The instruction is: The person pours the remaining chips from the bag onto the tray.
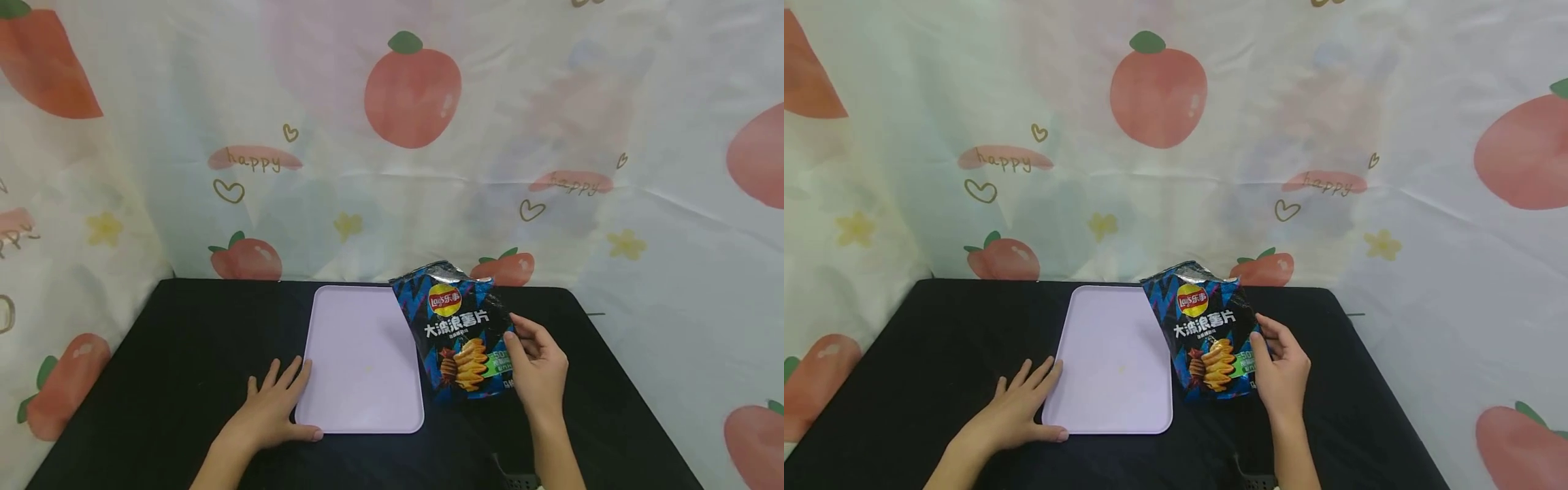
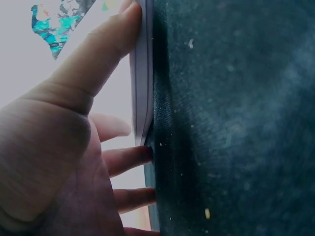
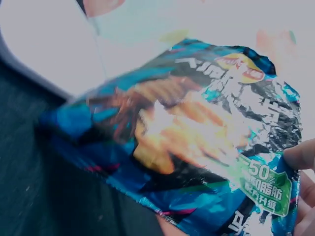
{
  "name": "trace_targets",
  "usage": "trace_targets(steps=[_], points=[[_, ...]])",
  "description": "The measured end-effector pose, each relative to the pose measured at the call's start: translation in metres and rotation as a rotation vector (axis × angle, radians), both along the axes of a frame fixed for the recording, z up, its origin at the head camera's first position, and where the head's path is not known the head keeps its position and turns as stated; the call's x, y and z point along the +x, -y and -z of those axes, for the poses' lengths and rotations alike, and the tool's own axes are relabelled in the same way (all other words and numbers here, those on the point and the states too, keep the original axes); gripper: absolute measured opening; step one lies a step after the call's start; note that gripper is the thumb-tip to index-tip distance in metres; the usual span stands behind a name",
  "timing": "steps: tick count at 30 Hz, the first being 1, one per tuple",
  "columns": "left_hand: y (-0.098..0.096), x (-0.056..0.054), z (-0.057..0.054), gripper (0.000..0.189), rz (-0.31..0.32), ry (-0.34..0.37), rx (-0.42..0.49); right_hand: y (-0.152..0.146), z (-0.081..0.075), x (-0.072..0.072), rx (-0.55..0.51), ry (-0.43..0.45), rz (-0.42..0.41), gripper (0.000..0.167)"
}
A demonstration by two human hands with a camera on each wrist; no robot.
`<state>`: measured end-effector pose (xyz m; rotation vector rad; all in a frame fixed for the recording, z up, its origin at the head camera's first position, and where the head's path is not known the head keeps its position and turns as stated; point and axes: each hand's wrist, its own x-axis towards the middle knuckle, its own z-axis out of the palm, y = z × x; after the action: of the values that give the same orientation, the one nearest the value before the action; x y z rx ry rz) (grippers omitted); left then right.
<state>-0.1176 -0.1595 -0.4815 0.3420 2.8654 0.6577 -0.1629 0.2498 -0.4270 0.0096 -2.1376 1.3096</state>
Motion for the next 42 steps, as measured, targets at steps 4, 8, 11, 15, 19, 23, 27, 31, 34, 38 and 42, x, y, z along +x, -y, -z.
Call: trace_targets(steps=[4, 8, 11, 15, 19, 23, 27, 31, 34, 38, 42], points=[[0.0, -0.001, 0.001, 0.125, 0.004, 0.0, -0.006, 0.005, -0.01, 0.004, 0.022, -0.053, -0.011, 0.027], [0.0, -0.002, 0.002, 0.126, -0.001, -0.001, -0.01, 0.011, -0.018, 0.001, 0.079, -0.109, -0.05, 0.028], [0.0, -0.001, 0.003, 0.125, -0.003, -0.003, -0.009, 0.016, -0.022, -0.001, 0.127, -0.159, -0.098, 0.031], [0.0, -0.001, 0.002, 0.126, -0.011, 0.014, -0.007, 0.02, -0.027, -0.005, 0.21, -0.197, -0.168, 0.034], [-0.001, 0.0, 0.001, 0.128, -0.032, 0.047, -0.003, 0.024, -0.031, -0.008, 0.307, -0.202, -0.208, 0.035], [-0.001, -0.001, 0.0, 0.129, -0.04, 0.051, -0.012, 0.027, -0.037, -0.011, 0.386, -0.225, -0.244, 0.035], [-0.001, -0.002, 0.001, 0.129, -0.043, 0.045, -0.032, 0.033, -0.045, -0.015, 0.47, -0.253, -0.291, 0.033], [-0.003, -0.002, 0.0, 0.128, -0.046, 0.045, -0.038, 0.039, -0.053, -0.018, 0.554, -0.281, -0.318, 0.031], [-0.003, -0.002, -0.001, 0.128, -0.046, 0.047, -0.039, 0.044, -0.059, -0.022, 0.599, -0.302, -0.335, 0.031], [-0.003, -0.003, -0.002, 0.128, -0.049, 0.053, -0.037, 0.052, -0.066, -0.026, 0.648, -0.315, -0.358, 0.03], [-0.003, -0.003, -0.002, 0.128, -0.052, 0.056, -0.044, 0.06, -0.072, -0.028, 0.7, -0.325, -0.386, 0.029]])
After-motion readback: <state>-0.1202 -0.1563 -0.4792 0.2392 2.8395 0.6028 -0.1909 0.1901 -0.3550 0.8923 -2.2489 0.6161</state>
